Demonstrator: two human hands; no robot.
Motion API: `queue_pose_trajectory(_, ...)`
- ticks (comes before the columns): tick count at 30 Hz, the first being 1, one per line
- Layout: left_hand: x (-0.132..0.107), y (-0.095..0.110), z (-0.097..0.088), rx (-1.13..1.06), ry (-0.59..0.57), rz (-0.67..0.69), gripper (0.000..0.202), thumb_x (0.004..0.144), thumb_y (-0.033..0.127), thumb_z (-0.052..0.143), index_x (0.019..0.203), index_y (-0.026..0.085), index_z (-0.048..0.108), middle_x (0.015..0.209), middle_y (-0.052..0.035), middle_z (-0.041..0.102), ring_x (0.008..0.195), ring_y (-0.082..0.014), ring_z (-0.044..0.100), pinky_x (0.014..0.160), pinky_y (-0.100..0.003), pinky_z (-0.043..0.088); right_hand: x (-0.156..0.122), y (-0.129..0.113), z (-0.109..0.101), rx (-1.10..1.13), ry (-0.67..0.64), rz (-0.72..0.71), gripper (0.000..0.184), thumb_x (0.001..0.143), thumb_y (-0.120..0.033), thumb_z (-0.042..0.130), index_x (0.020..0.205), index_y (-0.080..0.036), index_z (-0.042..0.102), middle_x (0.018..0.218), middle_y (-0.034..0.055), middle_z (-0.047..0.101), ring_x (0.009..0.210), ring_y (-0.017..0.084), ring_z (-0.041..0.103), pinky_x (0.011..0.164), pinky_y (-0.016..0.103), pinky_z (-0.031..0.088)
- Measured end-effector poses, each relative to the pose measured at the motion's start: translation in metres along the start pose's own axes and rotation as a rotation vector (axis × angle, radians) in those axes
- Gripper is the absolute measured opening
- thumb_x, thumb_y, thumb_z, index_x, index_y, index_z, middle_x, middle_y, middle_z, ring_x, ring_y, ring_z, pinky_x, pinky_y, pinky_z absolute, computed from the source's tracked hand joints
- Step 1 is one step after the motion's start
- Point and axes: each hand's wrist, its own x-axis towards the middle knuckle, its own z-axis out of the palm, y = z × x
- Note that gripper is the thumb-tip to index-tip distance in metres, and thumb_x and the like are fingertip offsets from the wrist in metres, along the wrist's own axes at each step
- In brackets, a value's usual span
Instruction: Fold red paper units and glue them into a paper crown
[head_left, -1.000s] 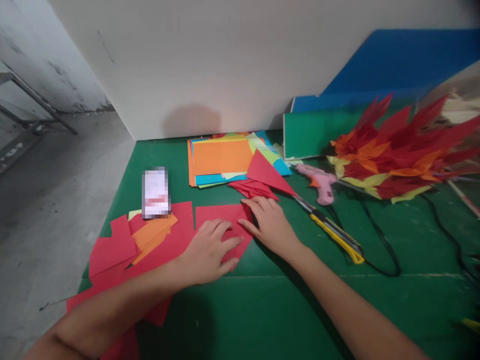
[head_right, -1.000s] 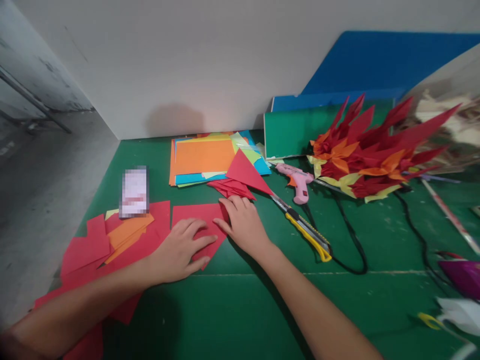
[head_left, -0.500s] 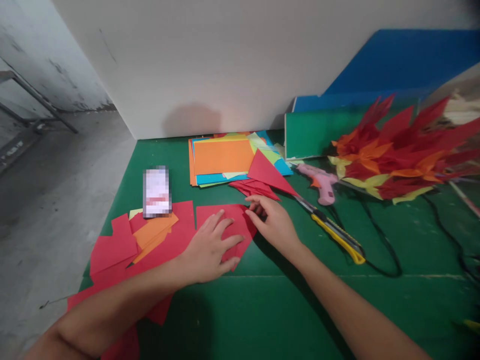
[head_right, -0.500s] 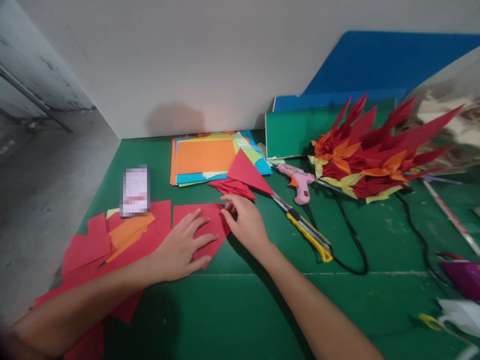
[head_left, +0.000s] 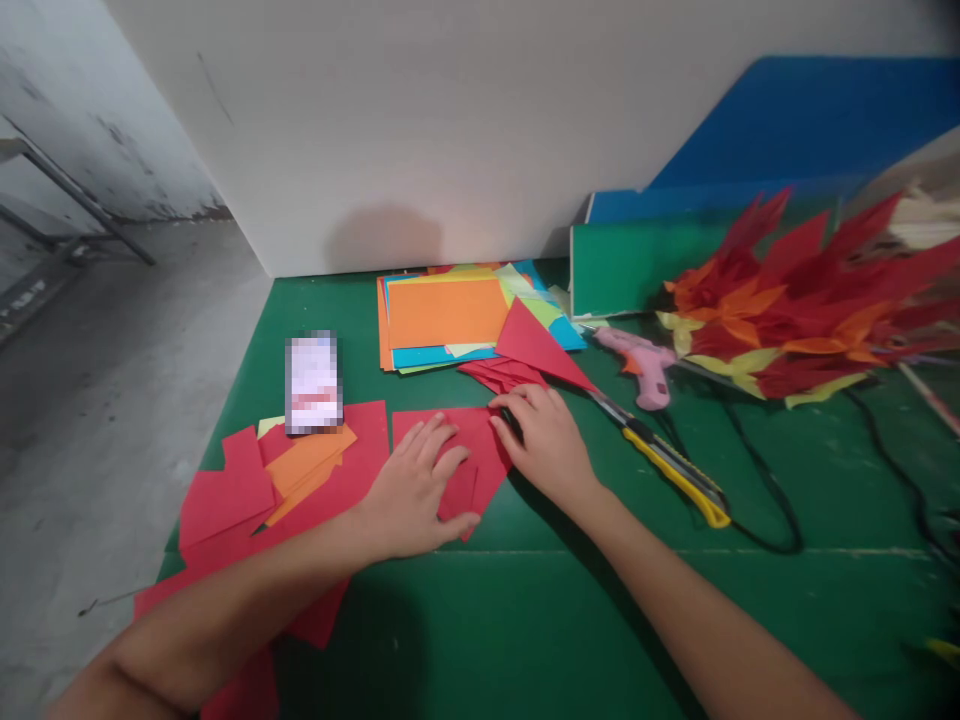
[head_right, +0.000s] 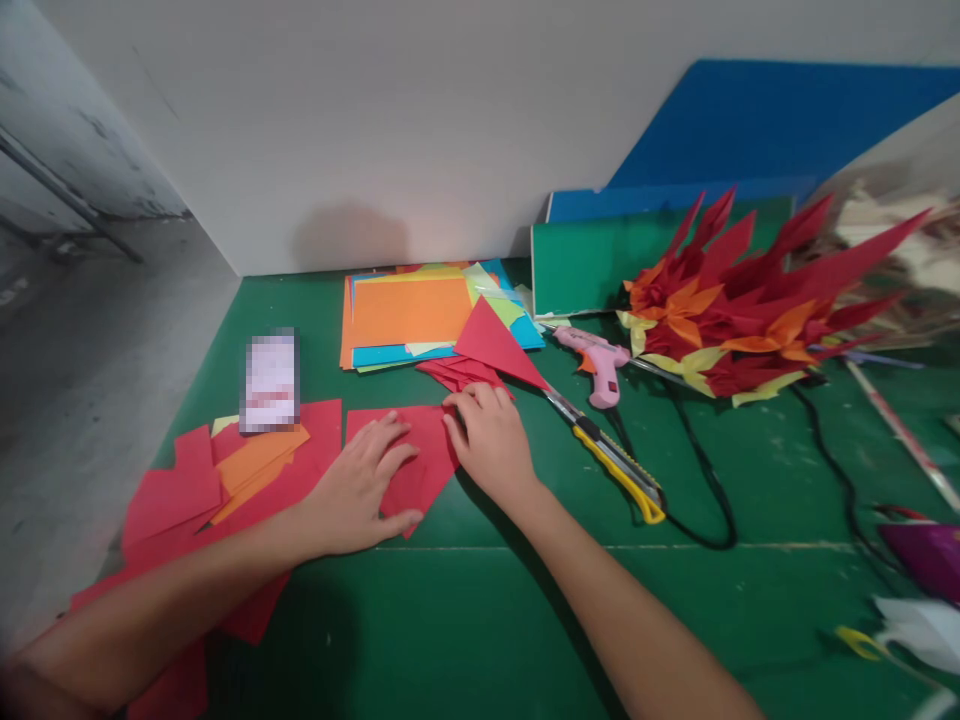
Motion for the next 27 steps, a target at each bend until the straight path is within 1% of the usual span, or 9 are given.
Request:
queue_pose_trajectory(2,-0.001,-0.001,0.003,0.001,0.015,-0.008,0.06,0.079,0.053,0.06,0.121,0.012,0.049,0.14,-0.0211,0.04,0.139,-0.0366,0.026,0.112,-0.054,0.029,0.001,0.0,0.001,0.062,-0.003,-0.008,0.014,0.088,-0.021,0.047,0.09,-0.017,0.06,0.091,0.0111,0.062,0.09,0.026,0.055,0.08,0.04,0.043)
queue_pose_trajectory(5,-0.001,-0.001,0.006,-0.013,0.048,-0.029,0.066,0.077,0.054,0.061,0.123,0.011,0.044,0.142,-0.0234,0.039,0.138,-0.0376,0.027,0.11,-0.056,0.031,0.0,-0.001,0.0,0.183,0.01,0.018,0.011,0.087,-0.02,0.048,0.084,-0.019,0.058,0.082,0.0071,0.065,0.08,0.023,0.057,0.072,0.036,0.044)
queue_pose_trajectory(9,0.0,0.0,0.007,-0.014,0.057,-0.071,0.079,0.074,0.057,0.062,0.131,0.008,0.038,0.142,-0.025,0.038,0.138,-0.0385,0.029,0.11,-0.055,0.032,-0.005,-0.007,-0.002,0.337,0.057,0.082,0.01,0.088,-0.026,0.055,0.09,-0.02,0.063,0.079,0.0031,0.069,0.069,0.017,0.061,0.062,0.029,0.047)
queue_pose_trajectory(11,0.0,0.0,0.007,-0.02,0.057,-0.086,0.083,0.073,0.058,0.062,0.134,0.008,0.036,0.143,-0.0246,0.038,0.137,-0.0383,0.03,0.11,-0.055,0.031,-0.008,-0.01,-0.003,0.345,0.083,0.017,0.01,0.088,-0.026,0.057,0.091,-0.02,0.064,0.082,0.0032,0.07,0.072,0.017,0.063,0.065,0.029,0.049)
queue_pose_trajectory(14,0.002,-0.002,0.006,-0.031,0.061,-0.088,0.088,0.073,0.059,0.061,0.137,0.008,0.031,0.144,-0.0239,0.037,0.137,-0.0374,0.031,0.11,-0.054,0.031,-0.011,-0.013,-0.003,0.285,0.115,-0.175,0.012,0.089,-0.021,0.055,0.091,-0.019,0.067,0.087,0.0052,0.071,0.08,0.018,0.064,0.073,0.031,0.051)
queue_pose_trajectory(17,0.003,-0.004,0.008,-0.026,0.074,-0.094,0.088,0.072,0.062,0.061,0.137,0.009,0.032,0.142,-0.0238,0.04,0.135,-0.0378,0.034,0.109,-0.055,0.032,-0.013,-0.016,-0.001,0.216,0.127,-0.326,0.016,0.09,-0.018,0.052,0.093,-0.018,0.068,0.09,0.0069,0.071,0.081,0.019,0.062,0.073,0.032,0.052)
queue_pose_trajectory(20,0.002,-0.007,0.011,-0.027,0.125,-0.097,0.086,0.071,0.061,0.063,0.134,0.01,0.033,0.14,-0.0236,0.042,0.134,-0.0378,0.036,0.108,-0.055,0.033,-0.014,-0.018,-0.001,0.169,0.082,-0.4,0.019,0.091,-0.018,0.051,0.095,-0.016,0.069,0.093,0.0079,0.071,0.081,0.019,0.06,0.071,0.032,0.052)
queue_pose_trajectory(23,0.002,-0.008,0.012,-0.039,0.177,-0.075,0.082,0.071,0.058,0.065,0.132,0.012,0.035,0.14,-0.0231,0.041,0.135,-0.0366,0.034,0.108,-0.054,0.034,-0.012,-0.02,-0.003,0.159,0.026,-0.43,0.021,0.092,-0.018,0.05,0.092,-0.016,0.071,0.093,0.0079,0.071,0.079,0.018,0.06,0.07,0.032,0.053)
queue_pose_trajectory(27,0.003,-0.006,0.008,-0.008,0.114,-0.079,0.081,0.073,0.059,0.063,0.134,0.012,0.036,0.14,-0.0222,0.041,0.134,-0.0362,0.035,0.108,-0.054,0.034,-0.008,-0.019,-0.004,0.202,-0.003,-0.505,0.026,0.094,-0.019,0.046,0.088,-0.015,0.072,0.093,0.0078,0.072,0.088,0.02,0.063,0.079,0.036,0.055)
